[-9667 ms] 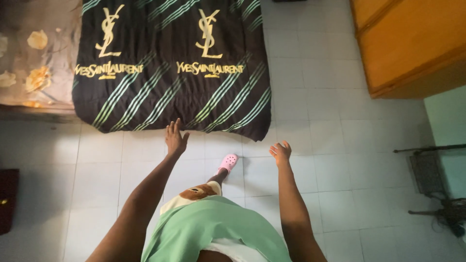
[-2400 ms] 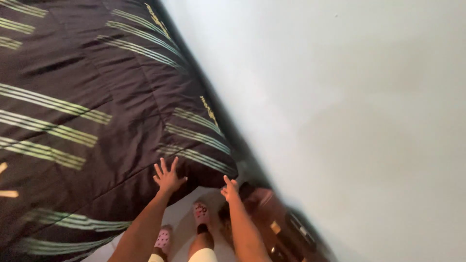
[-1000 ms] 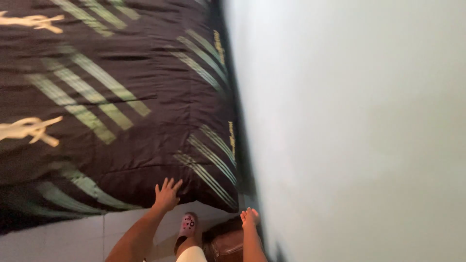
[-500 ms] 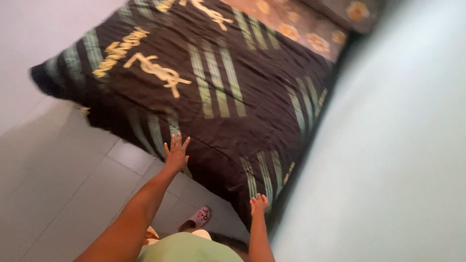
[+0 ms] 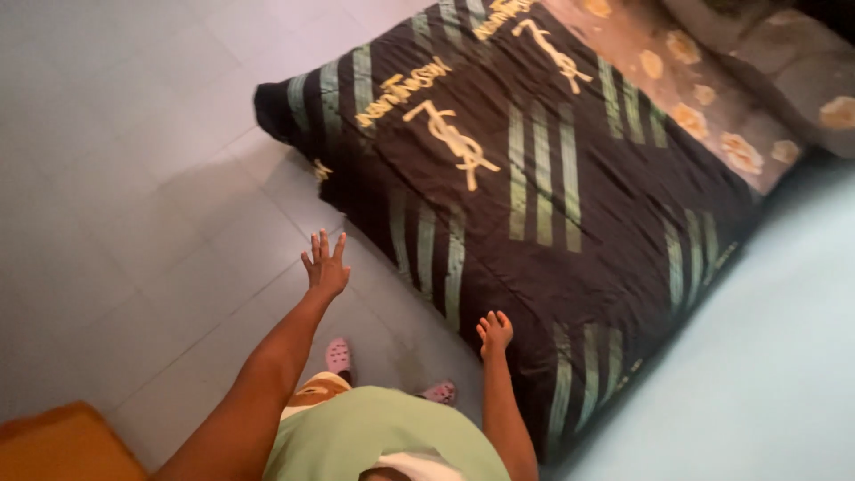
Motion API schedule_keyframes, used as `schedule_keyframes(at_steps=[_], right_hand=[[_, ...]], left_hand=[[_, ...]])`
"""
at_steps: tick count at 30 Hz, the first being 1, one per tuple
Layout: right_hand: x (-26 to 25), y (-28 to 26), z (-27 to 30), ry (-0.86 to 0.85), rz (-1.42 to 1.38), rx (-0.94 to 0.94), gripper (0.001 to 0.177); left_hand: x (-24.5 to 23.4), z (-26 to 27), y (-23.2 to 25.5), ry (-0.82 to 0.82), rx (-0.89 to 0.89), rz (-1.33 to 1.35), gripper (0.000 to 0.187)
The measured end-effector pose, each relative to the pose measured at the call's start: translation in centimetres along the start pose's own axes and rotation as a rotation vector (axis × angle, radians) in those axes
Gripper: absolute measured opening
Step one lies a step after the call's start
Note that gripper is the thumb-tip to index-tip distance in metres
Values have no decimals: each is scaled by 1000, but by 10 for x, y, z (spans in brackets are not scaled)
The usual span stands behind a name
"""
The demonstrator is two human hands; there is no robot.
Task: Spreading and smoothing a duvet on a bed and folding a small cloth.
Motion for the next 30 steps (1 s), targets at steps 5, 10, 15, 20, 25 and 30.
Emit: schedule_keyframes(at_steps=[5,10,15,20,25,30], right_hand=[[124,9,21,-133,31,-42,49],[227,0,31,-244,0,-120,51],[300,-24,28,-325,23,-215,52],[349,-55,24,-309,36,-199,47],[397,-74,-16,-319,25,-225,48],[464,-118,-49,-256,61,-174,47]], left_hand=[[-46,-21,-90,50,-61,45,94],[-88,-47,-142,113,-83,135,93],[-121,-85,-161,168,-81,223,91],[-140,-130,-159,204,-51,277,90],[-158,-198,-152,223,-2,303,92],[-186,-307,-153,288,79,256,94]])
Point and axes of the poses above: each hand's wrist, its own z-axis away from the middle knuckle, its own x-axis out of the palm, y = z × x, the point moved 9 cm from there along -z, towards the middle knuckle, and after that the axes turned 3 degrees about -x, right-handed, at the moved point
